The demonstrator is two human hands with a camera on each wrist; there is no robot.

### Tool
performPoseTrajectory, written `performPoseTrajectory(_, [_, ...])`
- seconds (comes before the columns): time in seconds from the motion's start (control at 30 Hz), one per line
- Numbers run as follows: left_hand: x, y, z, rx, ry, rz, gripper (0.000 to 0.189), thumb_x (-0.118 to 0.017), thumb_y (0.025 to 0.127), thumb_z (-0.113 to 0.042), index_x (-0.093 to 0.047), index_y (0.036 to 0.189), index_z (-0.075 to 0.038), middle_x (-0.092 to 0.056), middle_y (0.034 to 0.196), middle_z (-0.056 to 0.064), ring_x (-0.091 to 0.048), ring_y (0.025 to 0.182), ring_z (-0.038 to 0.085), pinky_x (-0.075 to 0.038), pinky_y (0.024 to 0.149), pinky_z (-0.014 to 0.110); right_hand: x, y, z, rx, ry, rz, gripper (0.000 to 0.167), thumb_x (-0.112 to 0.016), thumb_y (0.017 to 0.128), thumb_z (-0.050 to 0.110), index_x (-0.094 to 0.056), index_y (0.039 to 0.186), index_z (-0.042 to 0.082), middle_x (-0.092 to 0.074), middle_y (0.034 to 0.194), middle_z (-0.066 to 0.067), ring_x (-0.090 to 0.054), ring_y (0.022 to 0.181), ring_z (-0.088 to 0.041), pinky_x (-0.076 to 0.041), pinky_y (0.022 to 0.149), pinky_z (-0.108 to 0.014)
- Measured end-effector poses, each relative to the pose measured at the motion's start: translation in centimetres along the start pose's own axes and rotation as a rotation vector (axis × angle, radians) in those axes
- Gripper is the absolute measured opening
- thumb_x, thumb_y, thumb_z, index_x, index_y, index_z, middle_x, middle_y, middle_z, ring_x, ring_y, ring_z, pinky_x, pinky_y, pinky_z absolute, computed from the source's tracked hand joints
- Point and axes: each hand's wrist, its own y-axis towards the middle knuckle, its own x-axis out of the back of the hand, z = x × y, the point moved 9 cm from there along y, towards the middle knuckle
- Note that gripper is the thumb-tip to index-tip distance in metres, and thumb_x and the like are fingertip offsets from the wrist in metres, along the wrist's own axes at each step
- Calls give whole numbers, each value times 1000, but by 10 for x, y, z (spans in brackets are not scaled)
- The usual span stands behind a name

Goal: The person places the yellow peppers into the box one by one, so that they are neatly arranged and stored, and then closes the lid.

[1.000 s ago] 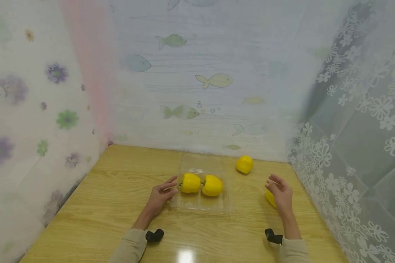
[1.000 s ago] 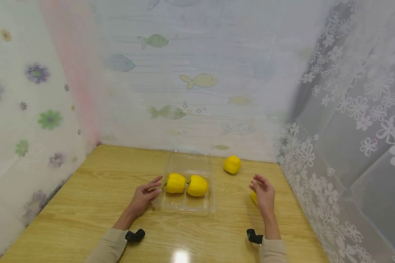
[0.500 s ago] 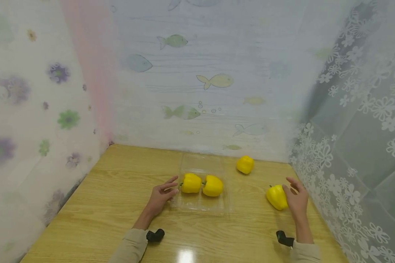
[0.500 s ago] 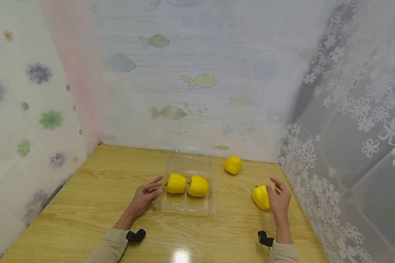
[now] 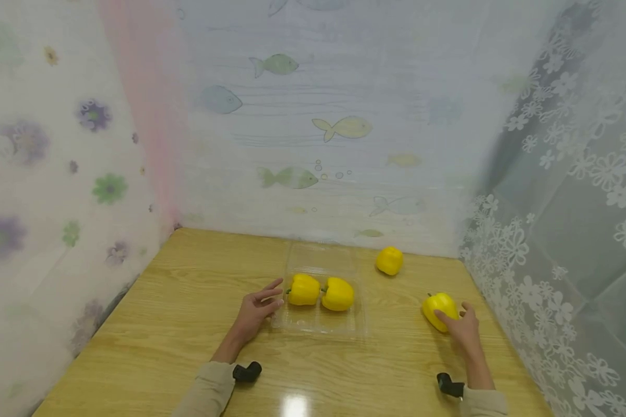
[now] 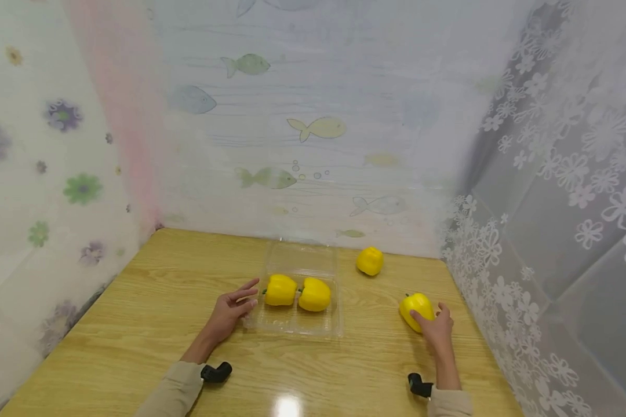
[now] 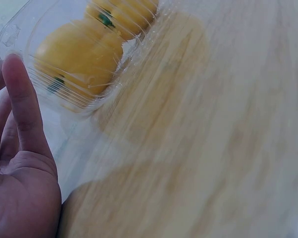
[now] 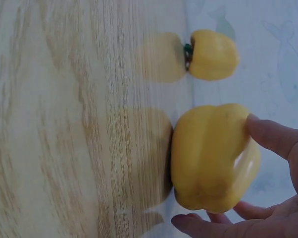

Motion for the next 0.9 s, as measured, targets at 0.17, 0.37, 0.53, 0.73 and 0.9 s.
performPoseTrajectory(0.17, [1, 2, 2, -5, 2, -1, 41, -68, 96, -3, -58, 131, 17, -38, 160, 21, -68, 98, 5, -53, 61, 18, -2, 3, -1, 7, 25, 10, 101, -58, 102, 41, 8, 155, -14, -8, 155, -48, -19, 142, -60, -26, 116, -65])
performPoseTrajectory(0.37, [0, 0, -1, 1, -3, -7, 42, -69, 96, -3, -58, 131, 17, -39, 160, 20, -68, 97, 5, -53, 61, 18, -4, 7, -3, 13, 49, 14, 92, -59, 103, 35, -3, 155, -17, -12, 154, -46, -22, 142, -58, -28, 116, -63])
performPoseTrajectory(0.53, [0, 0, -1, 9, -1, -11, 42, -69, 96, -2, -58, 131, 17, -39, 160, 19, -68, 98, 5, -53, 61, 17, -5, 9, -3, 21, 31, 29, 89, -57, 104, 36, -6, 155, -16, -15, 154, -46, -25, 141, -57, -28, 115, -64])
performPoseTrajectory(0.73, [0, 1, 0, 5, 2, -15, 40, -69, 96, -1, -59, 130, 16, -40, 160, 19, -68, 96, 5, -53, 61, 17, -7, 10, -3, 29, 13, 55, 87, -54, 105, 35, -4, 157, -13, -14, 155, -46, -23, 142, -58, -27, 115, -66])
performPoseTrajectory(0.9, [0, 0, -1, 7, 5, -15, 40, -69, 96, -2, -60, 130, 15, -40, 160, 19, -69, 98, 5, -53, 61, 17, -9, 11, -4, 28, 4, 66, 87, -53, 105, 36, -1, 157, -12, -12, 156, -46, -23, 142, -58, -27, 115, -66])
